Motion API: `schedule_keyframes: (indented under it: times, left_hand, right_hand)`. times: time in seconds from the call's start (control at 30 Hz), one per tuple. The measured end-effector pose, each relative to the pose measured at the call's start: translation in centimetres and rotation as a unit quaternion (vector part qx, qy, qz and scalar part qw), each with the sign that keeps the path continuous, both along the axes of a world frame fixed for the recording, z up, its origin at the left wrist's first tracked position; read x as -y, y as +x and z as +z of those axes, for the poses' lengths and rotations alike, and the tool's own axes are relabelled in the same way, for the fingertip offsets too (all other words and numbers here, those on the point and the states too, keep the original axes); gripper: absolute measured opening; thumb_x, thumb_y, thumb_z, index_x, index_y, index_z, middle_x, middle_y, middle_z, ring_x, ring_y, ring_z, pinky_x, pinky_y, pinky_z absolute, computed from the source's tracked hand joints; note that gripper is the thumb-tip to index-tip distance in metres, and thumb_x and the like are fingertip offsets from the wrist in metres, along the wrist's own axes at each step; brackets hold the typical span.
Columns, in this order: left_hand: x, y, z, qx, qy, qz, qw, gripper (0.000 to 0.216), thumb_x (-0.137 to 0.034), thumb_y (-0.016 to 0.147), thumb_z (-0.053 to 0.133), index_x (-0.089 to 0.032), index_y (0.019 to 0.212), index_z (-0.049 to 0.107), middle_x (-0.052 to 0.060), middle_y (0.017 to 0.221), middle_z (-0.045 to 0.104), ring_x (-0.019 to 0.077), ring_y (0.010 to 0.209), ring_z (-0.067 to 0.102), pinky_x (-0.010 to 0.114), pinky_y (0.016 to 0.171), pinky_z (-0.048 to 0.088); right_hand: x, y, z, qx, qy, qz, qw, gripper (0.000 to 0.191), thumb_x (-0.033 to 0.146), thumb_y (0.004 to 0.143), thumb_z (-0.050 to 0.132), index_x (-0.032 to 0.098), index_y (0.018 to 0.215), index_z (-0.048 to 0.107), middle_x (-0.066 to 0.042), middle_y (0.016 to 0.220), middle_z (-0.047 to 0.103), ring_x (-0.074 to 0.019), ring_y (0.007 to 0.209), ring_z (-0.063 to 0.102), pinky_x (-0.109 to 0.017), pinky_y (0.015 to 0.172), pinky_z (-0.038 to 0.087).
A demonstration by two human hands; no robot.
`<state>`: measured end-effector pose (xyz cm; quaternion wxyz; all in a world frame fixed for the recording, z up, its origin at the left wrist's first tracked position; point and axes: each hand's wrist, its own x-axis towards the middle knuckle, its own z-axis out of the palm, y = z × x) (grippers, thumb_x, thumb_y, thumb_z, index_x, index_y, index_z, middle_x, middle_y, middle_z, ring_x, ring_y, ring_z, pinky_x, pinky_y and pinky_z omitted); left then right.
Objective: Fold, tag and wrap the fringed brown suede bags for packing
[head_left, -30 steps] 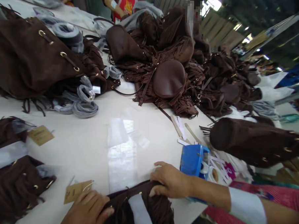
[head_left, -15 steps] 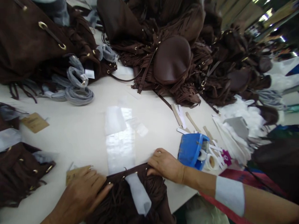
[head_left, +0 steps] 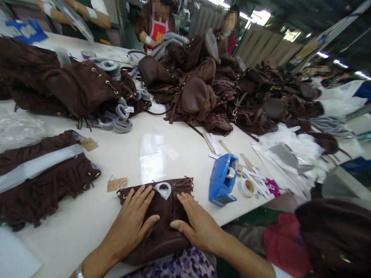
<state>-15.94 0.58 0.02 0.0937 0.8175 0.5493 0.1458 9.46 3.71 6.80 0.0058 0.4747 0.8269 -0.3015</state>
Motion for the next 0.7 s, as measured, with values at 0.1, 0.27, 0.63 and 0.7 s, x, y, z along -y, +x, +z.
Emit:
schedule_keyframes:
  times: [0.1, 0.27, 0.63, 0.7]
  left_hand:
    - [0.1, -0.4, -1.7, -0.026, -0.010, -0.014, 1.000, 0.074, -0.052, 0.094, 0.045, -0.021, 0.154, 0.016, 0.009, 0.160, 0.030, 0.0271, 0.148, 0.024, 0.054, 0.121, 0.024]
    - [-0.6, -0.6, -2.0, -0.021, 0.013, -0.025, 0.999, 0.077, -0.055, 0.092, 0.047, -0.021, 0.154, 0.017, 0.010, 0.161, 0.027, 0.0287, 0.149, 0.021, 0.054, 0.122, 0.019]
    - [11.2, 0.3, 0.2, 0.419, -0.054, 0.434, 0.796, 0.049, -0.051, 0.088, 0.054, -0.020, 0.126, 0.052, 0.013, 0.127, 0.061, 0.0277, 0.121, 0.059, 0.049, 0.103, 0.049]
    - [13.3, 1.6, -0.4, 0.509, -0.172, 0.449, 0.714, 0.055, -0.055, 0.083, 0.061, -0.020, 0.124, 0.050, 0.013, 0.121, 0.066, 0.0275, 0.115, 0.064, 0.048, 0.099, 0.053]
  right_hand:
    - [1.3, 1.2, -3.0, 0.041, 0.041, 0.029, 0.998, 0.083, 0.057, 0.090, 0.056, 0.014, 0.154, 0.025, -0.019, 0.160, 0.020, -0.0345, 0.148, 0.018, -0.055, 0.117, 0.029]
    - [1.1, 2.7, -6.8, 0.055, 0.135, 0.049, 0.988, 0.078, 0.044, 0.091, 0.061, 0.021, 0.155, 0.022, -0.016, 0.161, 0.019, -0.0312, 0.148, 0.020, -0.055, 0.117, 0.028]
    - [2.9, 0.2, 4.2, -0.073, 0.072, 0.172, 0.980, 0.056, 0.040, 0.092, 0.061, 0.020, 0.142, 0.044, -0.011, 0.128, 0.062, -0.0233, 0.114, 0.059, -0.036, 0.097, 0.048]
    - [2.2, -1.1, 4.2, -0.053, 0.052, 0.185, 0.980, 0.047, 0.032, 0.089, 0.065, 0.021, 0.133, 0.053, -0.007, 0.116, 0.068, -0.0226, 0.104, 0.063, -0.033, 0.090, 0.049]
